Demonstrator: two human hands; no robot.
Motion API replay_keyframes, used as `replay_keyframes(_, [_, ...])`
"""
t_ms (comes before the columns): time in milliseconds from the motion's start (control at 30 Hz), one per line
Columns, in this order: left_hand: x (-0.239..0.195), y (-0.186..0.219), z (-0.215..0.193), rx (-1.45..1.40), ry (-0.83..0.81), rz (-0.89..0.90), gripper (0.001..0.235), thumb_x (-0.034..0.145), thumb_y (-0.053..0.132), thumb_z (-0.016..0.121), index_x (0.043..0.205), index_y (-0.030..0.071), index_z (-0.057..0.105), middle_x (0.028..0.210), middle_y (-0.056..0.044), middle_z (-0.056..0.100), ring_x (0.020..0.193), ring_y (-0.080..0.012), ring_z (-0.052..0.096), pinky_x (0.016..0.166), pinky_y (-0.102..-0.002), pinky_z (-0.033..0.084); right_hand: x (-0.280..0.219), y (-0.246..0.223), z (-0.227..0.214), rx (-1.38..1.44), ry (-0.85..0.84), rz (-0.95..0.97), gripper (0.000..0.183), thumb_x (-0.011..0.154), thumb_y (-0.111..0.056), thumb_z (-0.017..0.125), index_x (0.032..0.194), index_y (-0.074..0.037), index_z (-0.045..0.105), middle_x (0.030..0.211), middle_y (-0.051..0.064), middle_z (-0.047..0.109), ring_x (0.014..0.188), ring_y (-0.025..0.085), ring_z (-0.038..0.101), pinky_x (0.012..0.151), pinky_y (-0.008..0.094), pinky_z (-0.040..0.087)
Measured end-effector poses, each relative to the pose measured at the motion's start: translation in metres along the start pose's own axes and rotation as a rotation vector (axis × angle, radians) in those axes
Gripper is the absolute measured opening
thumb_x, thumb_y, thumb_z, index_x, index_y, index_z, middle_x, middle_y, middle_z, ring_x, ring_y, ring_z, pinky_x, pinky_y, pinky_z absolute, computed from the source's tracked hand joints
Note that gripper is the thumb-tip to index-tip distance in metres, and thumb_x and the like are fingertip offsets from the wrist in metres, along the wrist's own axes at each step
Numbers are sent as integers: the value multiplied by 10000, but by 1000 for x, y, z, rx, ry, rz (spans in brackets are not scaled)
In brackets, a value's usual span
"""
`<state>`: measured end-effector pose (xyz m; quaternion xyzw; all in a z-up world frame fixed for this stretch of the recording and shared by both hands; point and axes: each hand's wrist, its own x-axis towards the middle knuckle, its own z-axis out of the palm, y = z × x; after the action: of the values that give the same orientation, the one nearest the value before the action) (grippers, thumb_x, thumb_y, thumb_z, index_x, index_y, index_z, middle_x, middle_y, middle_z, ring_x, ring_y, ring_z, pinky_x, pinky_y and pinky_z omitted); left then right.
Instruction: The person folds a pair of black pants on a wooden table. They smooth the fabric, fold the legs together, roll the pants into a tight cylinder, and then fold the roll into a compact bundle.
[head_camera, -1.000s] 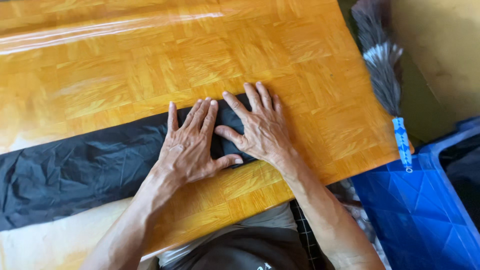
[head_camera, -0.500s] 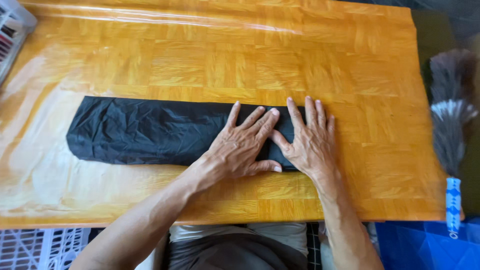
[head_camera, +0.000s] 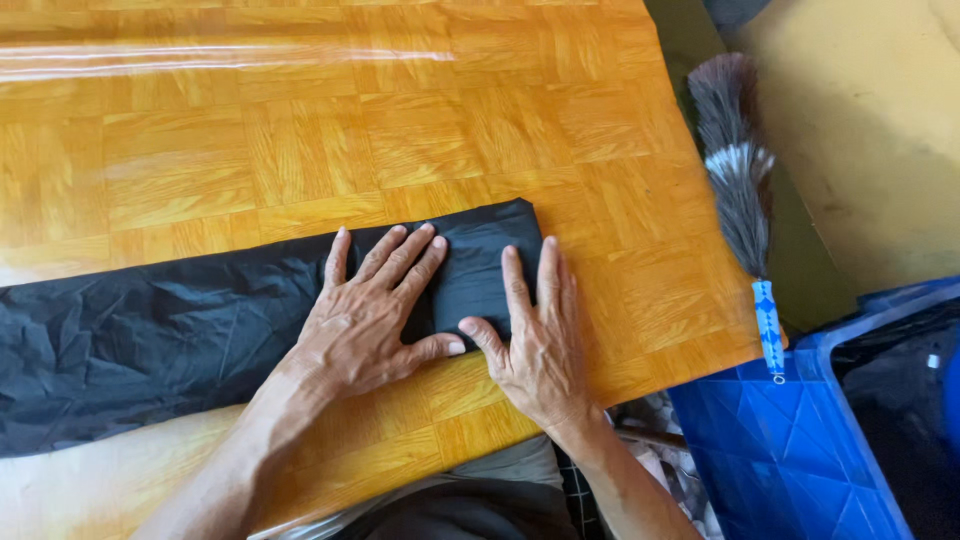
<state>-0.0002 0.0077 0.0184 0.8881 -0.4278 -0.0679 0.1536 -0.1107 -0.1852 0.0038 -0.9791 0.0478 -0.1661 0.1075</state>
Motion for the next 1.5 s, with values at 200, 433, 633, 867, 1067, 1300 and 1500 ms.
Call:
replay_keyframes(200, [0,-3,5,-29,35,1,1106,817,840,590,1642,178,269,1686,-58,279,1551,-301,233,1217,-690,17,4,5,0,40,15,-83,786,963,-595,588,1536,-67,484,1587,305,377,1427,515,412,1147,604,359])
replay_keyframes(433, [-1,-2,9,-21,63,3,1121,800,821,623,1639,163,276,1671,-76,288,1554,-302,236,1219,-697,26,37,39,-10,309,-258,-42,708,989,-569,553,1546,-137,491,1645,250,322,1471,509,349,1176,599,316])
replay_keyframes(633, [-7,-8,6,-65,135,-20,1116,807,821,605,1631,138,289,1660,-115,299,1547,-322,257,1218,-702,30,62,15,-3,53,-274,-248,777,1012,-569,544,1652,-219,275,1672,315,114,1492,609,199,1165,710,244])
replay_keyframes(867, [-3,-30,6,-93,192,98,1047,933,761,473,1672,112,113,1698,-216,161,1561,-332,237,1215,-679,58,71,9,1,118,-314,-185,779,1021,-525,550,1662,-203,246,1665,344,88,1476,637,158,1184,698,218])
replay_keyframes(1067, [2,-39,6,-28,169,136,953,981,737,373,1673,129,129,1685,-245,188,1553,-370,244,1222,-669,68,81,-1,4,85,-390,-146,797,1028,-577,495,1672,-210,201,1666,348,55,1483,646,105,1182,730,167])
replay_keyframes(1300, [4,-40,16,41,229,132,928,967,741,412,1648,128,265,1664,-163,306,1499,-383,345,1216,-672,81,90,31,14,334,-473,-131,769,1031,-522,527,1674,-252,203,1710,290,8,1515,609,-15,1158,782,79])
replay_keyframes(1500, [2,-38,12,69,229,133,919,968,716,425,1639,105,281,1644,-156,345,1479,-392,368,1209,-678,103,108,95,5,472,15,-155,305,1043,-186,612,1309,-71,709,1355,195,668,1290,384,613,1104,477,461])
